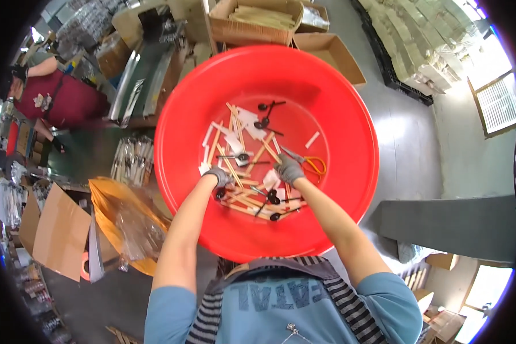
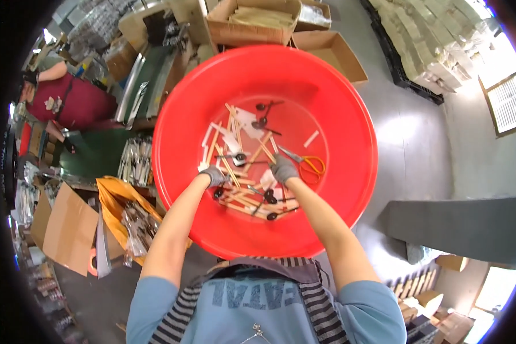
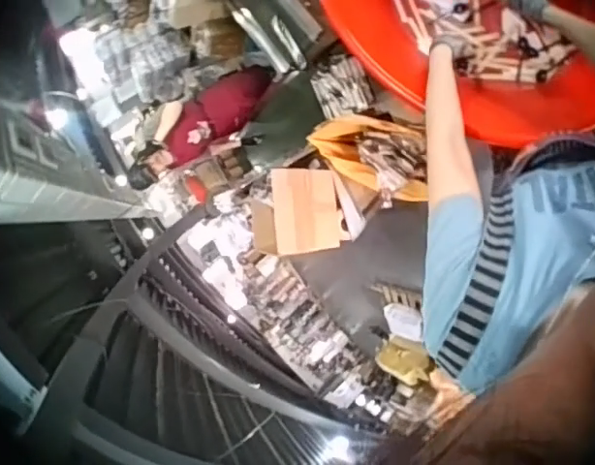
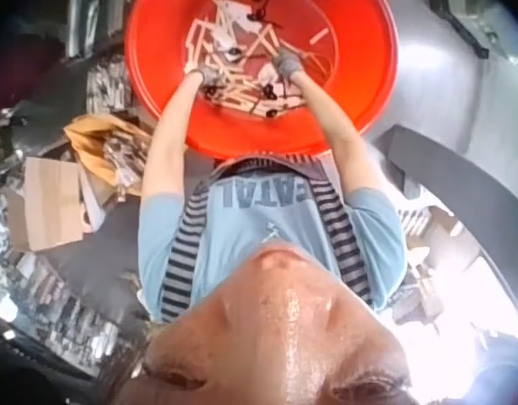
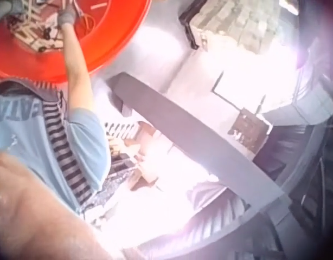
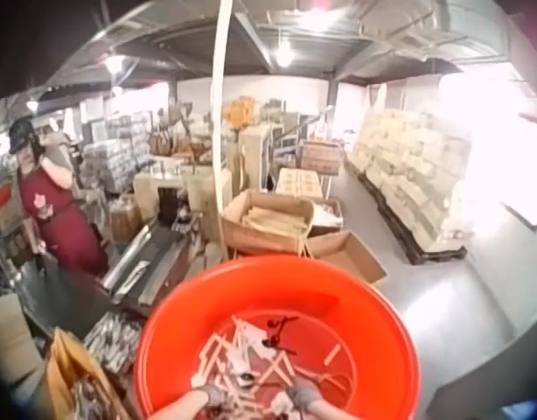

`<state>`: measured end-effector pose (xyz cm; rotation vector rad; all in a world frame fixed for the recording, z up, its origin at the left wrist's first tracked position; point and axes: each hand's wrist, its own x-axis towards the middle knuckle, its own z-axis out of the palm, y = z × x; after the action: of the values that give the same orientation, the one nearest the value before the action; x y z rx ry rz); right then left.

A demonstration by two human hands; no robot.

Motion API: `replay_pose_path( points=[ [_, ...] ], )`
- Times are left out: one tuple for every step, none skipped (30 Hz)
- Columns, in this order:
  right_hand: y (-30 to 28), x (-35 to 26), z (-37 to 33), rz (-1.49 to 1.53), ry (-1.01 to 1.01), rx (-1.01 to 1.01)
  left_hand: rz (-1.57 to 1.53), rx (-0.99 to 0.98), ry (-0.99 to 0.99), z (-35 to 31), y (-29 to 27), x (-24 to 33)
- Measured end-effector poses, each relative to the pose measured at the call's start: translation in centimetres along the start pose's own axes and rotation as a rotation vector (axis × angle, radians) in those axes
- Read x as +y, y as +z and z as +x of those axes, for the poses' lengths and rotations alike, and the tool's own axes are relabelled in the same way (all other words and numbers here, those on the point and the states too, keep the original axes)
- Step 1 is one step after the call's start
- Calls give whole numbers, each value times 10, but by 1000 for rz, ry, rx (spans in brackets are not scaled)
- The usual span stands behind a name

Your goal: Unpacking and sorting packaged utensils from a large red bin into various containers and a conveyor belt in a warehouse environment.

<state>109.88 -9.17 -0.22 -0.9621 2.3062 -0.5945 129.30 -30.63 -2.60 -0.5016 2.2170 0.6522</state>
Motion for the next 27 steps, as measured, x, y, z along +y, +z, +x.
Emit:
replay_pose_path(
  points=[
    [-8,11,-7,-68,-149,147,-95,-89,-62,21,12,2],
    [-24,25,-8,-69,-119,114,-216,119,-564,33,26,30],
    [-55,15,-28,7,23,142,-409,167,-687,4,-2,92],
    [-39,100,-17,393,144,228,-242,322,-618,18,-2,132],
    [-49,104,-18,456,164,158,-328,580,-471,40,28,120],
    [-81,18,-45,929,321,-21,-235,731,-555,36,54,109],
    [-97,15,-57,1041,400,25,-352,778,-288,29,48,126],
    [-100,32,-62,835,353,97,-530,886,-159,32,47,138],
    [-104,47,-64,628,303,159,-618,844,-163,36,44,148],
    [-107,54,-66,497,252,164,-642,854,-187,37,42,150],
    [-113,42,-70,446,243,108,-683,877,-248,28,35,150],
    [-115,28,-72,397,229,49,-775,894,-214,35,41,133],
    [-116,35,-67,265,289,-23,-994,806,-264,24,28,142],
    [-106,39,-57,106,208,-46,-856,860,-208,15,25,128],
    [-93,41,-47,-52,122,-68,-895,913,-83,25,35,98],
    [-81,40,-38,-210,147,-58,-906,727,-81,18,26,85],
    [-67,36,-36,-197,248,-13,-1320,560,-125,11,21,77],
    [-54,38,-35,-185,350,33,-1302,479,-197,3,15,69],
    [-20,88,-21,-373,438,-111,-1269,388,-241,0,0,75],
    [-10,62,-24,-258,536,-87,-1275,399,-299,-6,8,49],
    [-7,41,-31,-179,510,-35,-1282,408,-354,-12,16,23],
    [-4,46,-32,-100,588,-16,-1282,468,-295,-13,18,12],
    [-8,41,-37,-25,673,-4,-1257,487,-316,-17,13,14],
    [-12,36,-47,-71,546,137,-1232,505,-334,-21,6,16],
    [-14,37,-48,42,603,220,-1210,508,-375,-27,-4,23],
    [-17,38,-48,153,659,305,-1213,503,-373,-24,-4,25],
    [-18,36,-48,234,629,419,-1171,564,-336,-21,-5,26]
  ],
)
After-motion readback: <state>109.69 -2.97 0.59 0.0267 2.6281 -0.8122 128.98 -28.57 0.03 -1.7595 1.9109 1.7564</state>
